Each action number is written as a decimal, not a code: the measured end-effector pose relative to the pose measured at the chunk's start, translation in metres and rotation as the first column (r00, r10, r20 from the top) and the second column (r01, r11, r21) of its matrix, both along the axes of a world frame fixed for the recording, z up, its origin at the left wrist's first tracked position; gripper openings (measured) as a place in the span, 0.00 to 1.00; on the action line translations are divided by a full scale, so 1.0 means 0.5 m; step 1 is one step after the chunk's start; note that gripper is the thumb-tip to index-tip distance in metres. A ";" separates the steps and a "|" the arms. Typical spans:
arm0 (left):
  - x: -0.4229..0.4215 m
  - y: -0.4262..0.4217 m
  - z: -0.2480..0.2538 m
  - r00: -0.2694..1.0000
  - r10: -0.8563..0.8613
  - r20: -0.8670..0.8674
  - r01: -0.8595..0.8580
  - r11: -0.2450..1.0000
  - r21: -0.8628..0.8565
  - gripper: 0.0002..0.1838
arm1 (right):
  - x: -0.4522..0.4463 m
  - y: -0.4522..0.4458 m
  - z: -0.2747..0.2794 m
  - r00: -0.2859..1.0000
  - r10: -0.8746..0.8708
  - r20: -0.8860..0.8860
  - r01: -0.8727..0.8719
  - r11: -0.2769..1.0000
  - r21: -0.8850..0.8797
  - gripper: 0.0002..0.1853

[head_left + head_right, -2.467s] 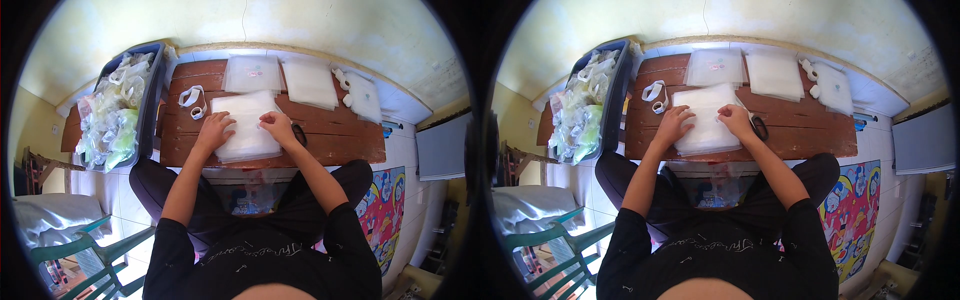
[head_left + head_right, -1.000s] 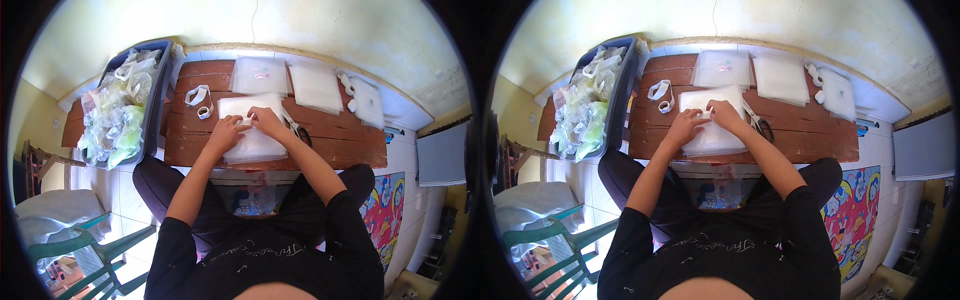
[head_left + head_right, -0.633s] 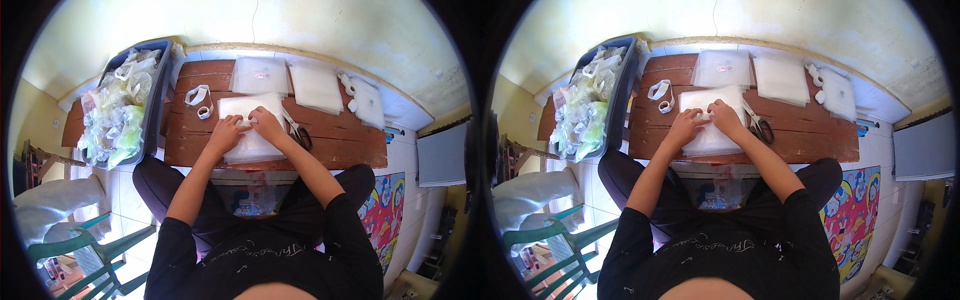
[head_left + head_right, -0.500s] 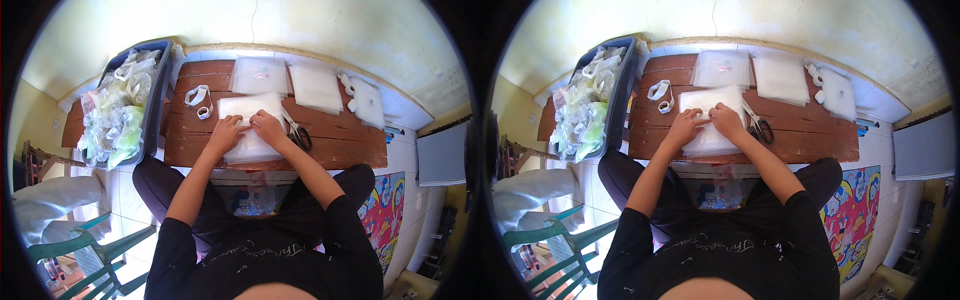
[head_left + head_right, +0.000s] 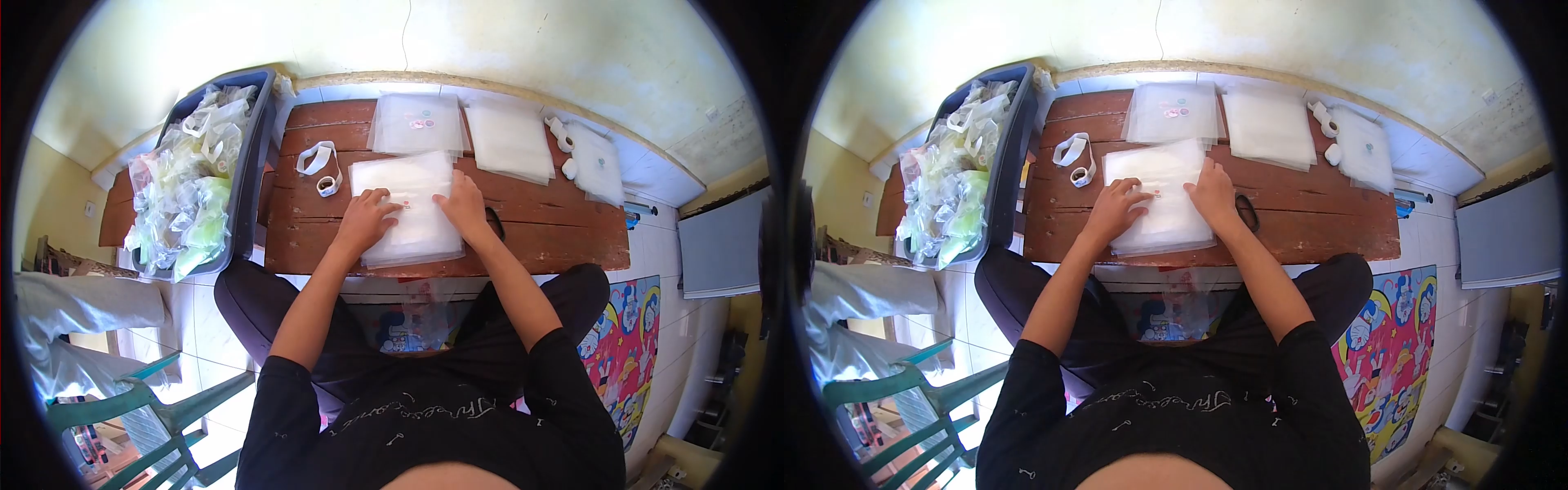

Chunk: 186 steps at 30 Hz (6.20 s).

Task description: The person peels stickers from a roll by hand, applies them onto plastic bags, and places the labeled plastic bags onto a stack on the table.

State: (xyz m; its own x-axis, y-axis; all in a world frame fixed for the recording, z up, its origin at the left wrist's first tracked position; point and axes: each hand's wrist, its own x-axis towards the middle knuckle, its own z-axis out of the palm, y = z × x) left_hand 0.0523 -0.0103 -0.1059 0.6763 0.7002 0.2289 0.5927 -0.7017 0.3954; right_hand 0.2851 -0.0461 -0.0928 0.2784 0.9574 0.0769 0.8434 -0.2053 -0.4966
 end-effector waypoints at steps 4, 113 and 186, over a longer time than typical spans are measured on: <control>0.001 -0.004 -0.003 1.000 -0.004 0.009 0.004 1.000 -0.007 0.15 | 0.000 0.002 -0.015 0.998 0.016 -0.060 -0.013 0.999 0.052 0.28; -0.074 0.089 0.044 0.620 0.195 0.760 0.293 0.840 -0.456 0.10 | -0.156 0.062 0.101 0.473 0.434 -0.767 -0.237 0.901 0.363 0.20; -0.066 0.066 0.102 0.641 0.181 0.746 0.206 0.895 -0.395 0.05 | -0.173 0.067 0.112 0.764 0.625 0.161 -0.558 0.515 0.651 0.10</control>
